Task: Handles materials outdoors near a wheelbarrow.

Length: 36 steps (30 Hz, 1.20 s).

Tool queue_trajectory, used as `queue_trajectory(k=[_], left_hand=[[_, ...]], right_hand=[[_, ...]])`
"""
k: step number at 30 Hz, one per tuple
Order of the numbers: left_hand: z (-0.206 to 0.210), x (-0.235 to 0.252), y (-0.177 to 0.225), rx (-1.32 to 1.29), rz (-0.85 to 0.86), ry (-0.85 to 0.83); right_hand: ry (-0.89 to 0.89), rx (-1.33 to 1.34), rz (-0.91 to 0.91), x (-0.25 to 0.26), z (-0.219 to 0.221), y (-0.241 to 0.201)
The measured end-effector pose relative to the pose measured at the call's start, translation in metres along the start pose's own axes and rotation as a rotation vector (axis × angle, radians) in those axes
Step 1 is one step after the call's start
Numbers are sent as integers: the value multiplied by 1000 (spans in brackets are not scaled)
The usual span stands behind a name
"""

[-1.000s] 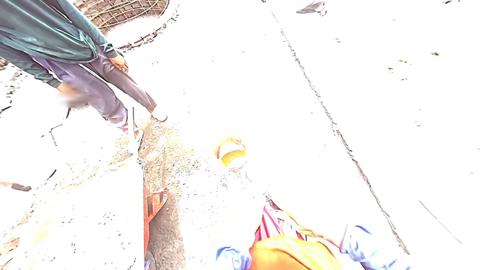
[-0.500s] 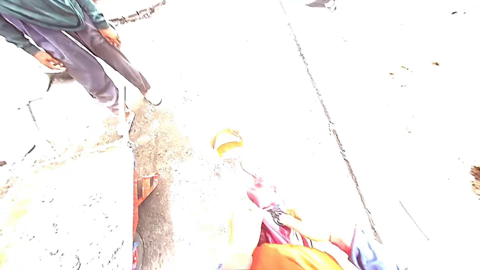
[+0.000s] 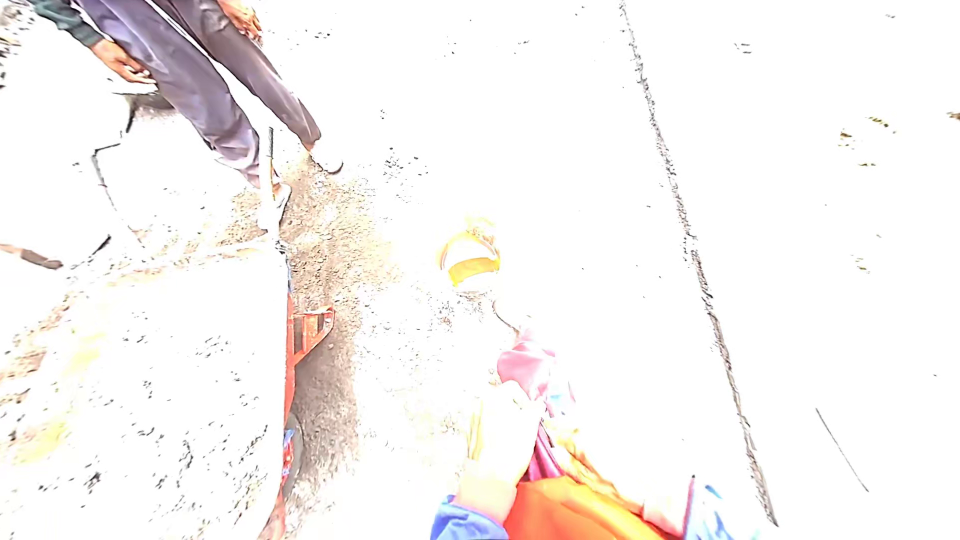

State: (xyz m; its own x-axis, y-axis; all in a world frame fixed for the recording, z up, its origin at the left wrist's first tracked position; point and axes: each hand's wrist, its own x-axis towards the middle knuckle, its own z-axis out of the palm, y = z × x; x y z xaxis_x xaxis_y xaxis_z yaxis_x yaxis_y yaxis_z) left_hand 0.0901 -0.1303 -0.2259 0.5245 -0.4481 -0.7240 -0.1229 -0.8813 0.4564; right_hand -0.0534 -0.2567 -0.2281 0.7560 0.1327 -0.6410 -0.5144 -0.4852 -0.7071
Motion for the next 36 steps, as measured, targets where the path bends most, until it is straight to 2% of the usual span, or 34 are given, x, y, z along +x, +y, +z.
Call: queue_trajectory(k=[2, 3, 5, 7, 10, 12, 17, 20, 23, 25, 27, 29, 31, 33, 36], left_hand=[[3, -3, -4, 27, -13, -8], [3, -5, -5, 34, -26, -11], [3, -9, -9, 37, -63, -21], [7, -10, -15, 13, -52, -9], [9, -12, -17, 17, -27, 1], [7, -15, -13, 36, -35, -5], [8, -16, -16, 30, -26, 7], [8, -17, -18, 13, -33, 18], [5, -19, -18, -13, -30, 47], [2, -21, -18, -53, -25, 58], [0, -22, -20, -69, -22, 64], [-7, -21, -18, -43, -9, 63], [-11, -23, -13, -14, 15, 13], [-5, -22, -15, -25, 103, -8], [13, -12, -21, -30, 352, 42]], right_hand=[[-67, 180, 30, 4, 1, 16], [-103, 372, 77, 6, -2, 23], [27, 880, 265, 9, 2, 35], [101, 991, 423, 8, -6, 36], [42, 786, 299, 19, -3, 49], [9, 548, 270, 28, 0, 48], [-62, 151, 409, 43, 4, 46], [-121, -94, 476, 42, -10, 23], [-5, -224, 522, 30, -35, 1], [93, -226, 479, 16, -57, -6], [166, -119, 408, 6, -68, -9], [227, -7, 310, 7, -68, -5], [275, 43, 287, 10, -63, 1], [260, 53, 341, 11, -64, 4], [190, 95, 414, 17, -79, -9]])
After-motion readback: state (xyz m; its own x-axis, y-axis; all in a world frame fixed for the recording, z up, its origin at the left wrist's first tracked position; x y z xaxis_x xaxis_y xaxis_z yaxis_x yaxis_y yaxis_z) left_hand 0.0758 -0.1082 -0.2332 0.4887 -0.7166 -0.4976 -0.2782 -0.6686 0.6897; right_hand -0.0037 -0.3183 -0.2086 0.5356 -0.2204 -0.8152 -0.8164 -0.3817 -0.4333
